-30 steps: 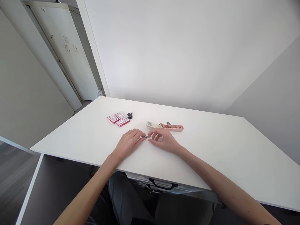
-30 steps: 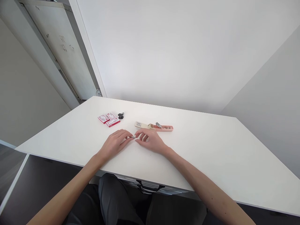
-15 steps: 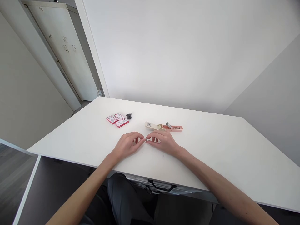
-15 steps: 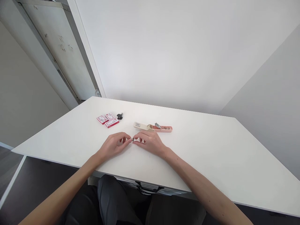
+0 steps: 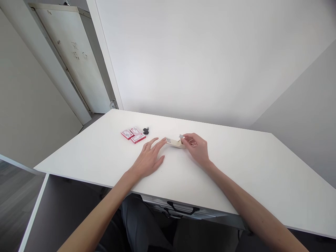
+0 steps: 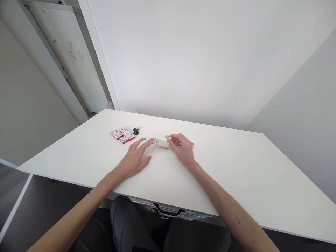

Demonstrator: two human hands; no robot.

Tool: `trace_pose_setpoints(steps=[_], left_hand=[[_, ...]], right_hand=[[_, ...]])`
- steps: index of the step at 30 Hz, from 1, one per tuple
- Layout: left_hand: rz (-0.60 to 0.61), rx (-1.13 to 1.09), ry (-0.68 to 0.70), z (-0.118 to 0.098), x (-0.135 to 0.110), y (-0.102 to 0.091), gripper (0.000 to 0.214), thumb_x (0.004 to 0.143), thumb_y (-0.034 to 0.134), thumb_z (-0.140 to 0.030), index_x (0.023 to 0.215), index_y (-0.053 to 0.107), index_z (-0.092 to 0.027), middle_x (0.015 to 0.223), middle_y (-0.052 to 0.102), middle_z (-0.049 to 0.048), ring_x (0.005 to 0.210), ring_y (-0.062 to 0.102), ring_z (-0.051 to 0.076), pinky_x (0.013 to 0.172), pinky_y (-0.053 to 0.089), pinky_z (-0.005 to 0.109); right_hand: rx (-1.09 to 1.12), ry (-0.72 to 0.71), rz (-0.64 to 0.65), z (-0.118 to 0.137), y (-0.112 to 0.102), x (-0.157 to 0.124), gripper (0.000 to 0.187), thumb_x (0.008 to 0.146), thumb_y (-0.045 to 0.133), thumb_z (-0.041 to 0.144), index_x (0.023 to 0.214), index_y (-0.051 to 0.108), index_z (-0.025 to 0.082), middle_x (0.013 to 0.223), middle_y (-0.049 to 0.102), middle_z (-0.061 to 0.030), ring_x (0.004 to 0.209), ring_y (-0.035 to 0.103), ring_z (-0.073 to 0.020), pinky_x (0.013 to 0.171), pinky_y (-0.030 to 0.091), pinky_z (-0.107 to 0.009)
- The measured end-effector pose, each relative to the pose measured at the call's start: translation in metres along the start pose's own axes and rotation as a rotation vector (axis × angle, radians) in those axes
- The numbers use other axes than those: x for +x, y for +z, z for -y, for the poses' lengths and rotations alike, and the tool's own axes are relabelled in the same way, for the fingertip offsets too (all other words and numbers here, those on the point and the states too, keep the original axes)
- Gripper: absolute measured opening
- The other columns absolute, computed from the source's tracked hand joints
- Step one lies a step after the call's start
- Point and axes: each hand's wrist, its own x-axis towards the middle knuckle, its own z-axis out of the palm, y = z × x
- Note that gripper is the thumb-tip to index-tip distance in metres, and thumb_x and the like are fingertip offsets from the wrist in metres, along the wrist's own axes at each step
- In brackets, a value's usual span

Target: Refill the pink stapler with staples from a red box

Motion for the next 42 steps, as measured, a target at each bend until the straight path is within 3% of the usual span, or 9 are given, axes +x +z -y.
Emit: trace_pose_setpoints(steps=[3, 7, 14, 22, 42], left_hand=[[-0.005, -0.016, -0.033, 0.002, -0.002, 0.002, 0.064, 0.104, 0.050, -0.029, 0.165, 0.031, -0.026, 0.158, 0.055, 0.0123, 0.157, 0.034, 0.034, 0.120, 0.040, 0.058], [0.016, -0.027, -0.045, 0.004, -0.004, 0.005, 0.056, 0.104, 0.049, -0.029, 0.159, 0.041, -0.024, 0.145, 0.064, 0.0129, 0.152, 0.039, 0.035, 0.119, 0.042, 0.059], [0.017, -0.017, -0.064, 0.004, -0.005, 0.006, 0.052, 0.105, 0.048, -0.031, 0.156, 0.045, -0.020, 0.139, 0.066, 0.0152, 0.150, 0.041, 0.035, 0.115, 0.046, 0.057], [0.007, -0.030, -0.076, 0.004, -0.004, 0.006, 0.053, 0.103, 0.049, -0.031, 0.156, 0.045, -0.022, 0.142, 0.065, 0.0145, 0.146, 0.046, 0.034, 0.114, 0.046, 0.056], [0.045, -0.034, -0.101, 0.001, -0.002, 0.002, 0.052, 0.104, 0.046, -0.033, 0.154, 0.045, -0.020, 0.137, 0.065, 0.0164, 0.138, 0.051, 0.034, 0.110, 0.048, 0.053]], right_hand=[[-0.035, 0.024, -0.064, -0.012, -0.012, 0.008, 0.030, 0.098, 0.068, 0.055, 0.103, 0.074, 0.025, 0.093, 0.075, -0.0060, 0.074, 0.071, -0.0198, 0.058, 0.058, -0.033], [-0.095, -0.049, -0.114, -0.025, -0.029, 0.016, 0.029, 0.097, 0.069, 0.054, 0.102, 0.076, 0.026, 0.095, 0.072, -0.0071, 0.081, 0.070, -0.0220, 0.066, 0.065, -0.039], [-0.035, -0.061, 0.142, -0.032, -0.048, 0.022, 0.026, 0.094, 0.074, 0.052, 0.101, 0.079, 0.028, 0.118, 0.069, -0.0103, 0.110, 0.070, -0.0272, 0.080, 0.073, -0.047], [-0.054, -0.089, 0.308, -0.031, -0.054, 0.023, 0.032, 0.097, 0.068, 0.057, 0.097, 0.076, 0.026, 0.120, 0.067, -0.0095, 0.096, 0.073, -0.0226, 0.087, 0.072, -0.050], [-0.096, -0.132, 0.364, -0.033, -0.056, 0.024, 0.027, 0.103, 0.061, 0.051, 0.106, 0.073, 0.027, 0.118, 0.068, -0.0085, 0.093, 0.072, -0.0214, 0.083, 0.071, -0.045]])
